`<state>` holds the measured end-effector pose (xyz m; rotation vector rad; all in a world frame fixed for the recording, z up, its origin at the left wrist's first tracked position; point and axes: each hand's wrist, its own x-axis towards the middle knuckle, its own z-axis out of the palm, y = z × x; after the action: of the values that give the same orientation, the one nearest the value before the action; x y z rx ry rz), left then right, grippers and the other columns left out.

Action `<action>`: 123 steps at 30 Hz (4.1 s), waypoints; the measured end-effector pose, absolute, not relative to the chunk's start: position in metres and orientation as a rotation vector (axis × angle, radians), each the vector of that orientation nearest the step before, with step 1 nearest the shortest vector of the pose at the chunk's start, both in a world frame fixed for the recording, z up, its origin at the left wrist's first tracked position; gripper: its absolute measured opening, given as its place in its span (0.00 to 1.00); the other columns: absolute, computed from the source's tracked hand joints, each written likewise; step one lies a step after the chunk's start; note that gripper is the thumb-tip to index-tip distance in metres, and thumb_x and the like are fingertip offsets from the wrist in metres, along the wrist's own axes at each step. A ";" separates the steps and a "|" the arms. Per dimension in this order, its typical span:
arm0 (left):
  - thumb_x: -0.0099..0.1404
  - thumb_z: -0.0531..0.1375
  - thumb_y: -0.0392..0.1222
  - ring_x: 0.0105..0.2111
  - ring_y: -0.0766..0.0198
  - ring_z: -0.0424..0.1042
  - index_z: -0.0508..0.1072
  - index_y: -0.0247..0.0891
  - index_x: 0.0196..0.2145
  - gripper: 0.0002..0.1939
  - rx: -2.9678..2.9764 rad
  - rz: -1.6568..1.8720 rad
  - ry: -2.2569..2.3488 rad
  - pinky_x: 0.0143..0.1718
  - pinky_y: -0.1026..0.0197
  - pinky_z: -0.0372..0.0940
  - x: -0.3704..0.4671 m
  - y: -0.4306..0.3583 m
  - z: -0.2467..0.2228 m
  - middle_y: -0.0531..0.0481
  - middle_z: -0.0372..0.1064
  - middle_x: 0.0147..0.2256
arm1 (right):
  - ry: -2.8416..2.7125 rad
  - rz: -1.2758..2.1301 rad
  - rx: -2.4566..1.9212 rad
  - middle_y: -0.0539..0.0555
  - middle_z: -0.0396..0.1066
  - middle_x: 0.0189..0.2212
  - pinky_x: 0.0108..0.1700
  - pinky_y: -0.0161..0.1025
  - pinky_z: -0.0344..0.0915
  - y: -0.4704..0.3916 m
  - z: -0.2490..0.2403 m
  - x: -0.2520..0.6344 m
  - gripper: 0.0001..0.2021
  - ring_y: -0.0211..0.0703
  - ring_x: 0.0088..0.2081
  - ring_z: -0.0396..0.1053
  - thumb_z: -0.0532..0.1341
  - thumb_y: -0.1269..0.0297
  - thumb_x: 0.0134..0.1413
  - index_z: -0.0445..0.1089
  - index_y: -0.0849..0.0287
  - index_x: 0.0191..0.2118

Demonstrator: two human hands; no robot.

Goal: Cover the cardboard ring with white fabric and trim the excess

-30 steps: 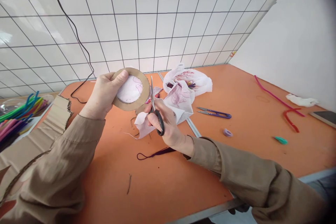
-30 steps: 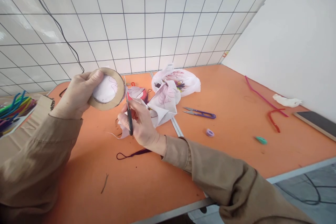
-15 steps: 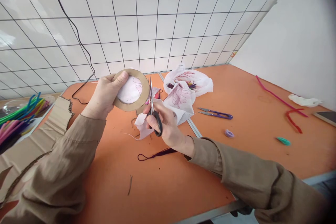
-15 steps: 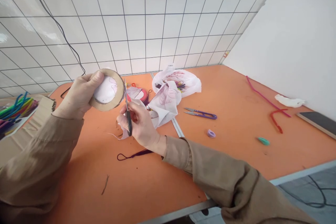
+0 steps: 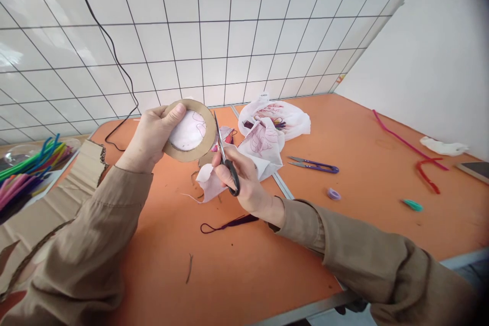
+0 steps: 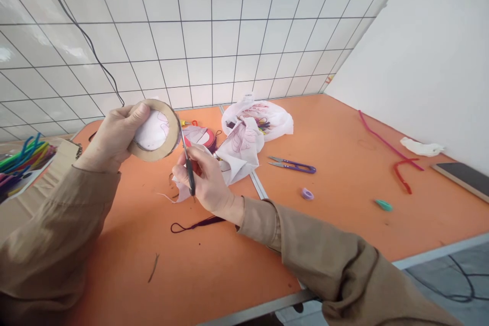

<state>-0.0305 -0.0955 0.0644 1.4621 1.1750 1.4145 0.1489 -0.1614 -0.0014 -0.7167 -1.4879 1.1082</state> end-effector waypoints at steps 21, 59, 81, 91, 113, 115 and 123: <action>0.52 0.68 0.57 0.22 0.65 0.69 0.75 0.36 0.26 0.19 1.459 1.378 1.142 0.22 0.64 0.63 -0.034 -0.096 0.069 0.49 0.71 0.23 | -1.566 1.173 -0.650 0.51 0.62 0.31 0.34 0.40 0.63 -0.160 0.002 0.151 0.25 0.40 0.32 0.64 0.62 0.37 0.50 0.65 0.57 0.35; 0.52 0.68 0.59 0.26 0.61 0.73 0.77 0.37 0.28 0.21 1.442 1.404 1.167 0.25 0.63 0.65 -0.046 -0.090 0.068 0.48 0.75 0.26 | -1.404 1.474 -0.636 0.51 0.65 0.36 0.34 0.36 0.67 -0.161 0.001 0.142 0.22 0.37 0.34 0.67 0.68 0.55 0.49 0.65 0.56 0.47; 0.54 0.68 0.53 0.22 0.68 0.67 0.76 0.35 0.28 0.17 1.425 1.505 1.198 0.21 0.66 0.61 -0.048 -0.093 0.074 0.51 0.71 0.23 | -1.473 1.353 -0.657 0.48 0.61 0.29 0.36 0.38 0.65 -0.161 0.006 0.147 0.18 0.36 0.31 0.63 0.65 0.48 0.51 0.64 0.56 0.39; 0.54 0.67 0.56 0.25 0.63 0.71 0.77 0.36 0.28 0.18 1.442 1.462 1.269 0.23 0.64 0.63 -0.042 -0.097 0.075 0.49 0.73 0.25 | -1.549 1.183 -0.686 0.49 0.62 0.29 0.33 0.38 0.57 -0.157 -0.003 0.146 0.19 0.39 0.33 0.61 0.62 0.46 0.53 0.63 0.55 0.42; 0.52 0.68 0.57 0.24 0.63 0.69 0.75 0.37 0.27 0.19 1.379 1.458 1.250 0.23 0.64 0.61 -0.033 -0.095 0.066 0.50 0.72 0.24 | -1.491 1.168 -0.817 0.45 0.59 0.24 0.31 0.37 0.59 -0.157 0.003 0.146 0.13 0.36 0.27 0.58 0.64 0.53 0.52 0.62 0.56 0.35; 0.51 0.68 0.56 0.24 0.63 0.69 0.75 0.37 0.26 0.18 1.368 1.459 1.258 0.23 0.63 0.61 -0.033 -0.095 0.066 0.50 0.72 0.24 | -1.491 1.167 -0.808 0.44 0.58 0.22 0.31 0.37 0.59 -0.158 0.004 0.146 0.12 0.35 0.26 0.56 0.63 0.55 0.53 0.62 0.56 0.34; 0.52 0.68 0.56 0.24 0.62 0.70 0.74 0.38 0.26 0.17 1.363 1.444 1.254 0.24 0.62 0.61 -0.034 -0.094 0.066 0.50 0.72 0.24 | -1.489 1.165 -0.767 0.43 0.54 0.21 0.24 0.34 0.52 -0.153 -0.004 0.146 0.12 0.33 0.22 0.53 0.64 0.56 0.54 0.62 0.56 0.32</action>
<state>-0.0336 -0.0942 0.0656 1.3626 1.2544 1.4438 0.1465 -0.1531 -0.0043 -0.7669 -1.4885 1.1650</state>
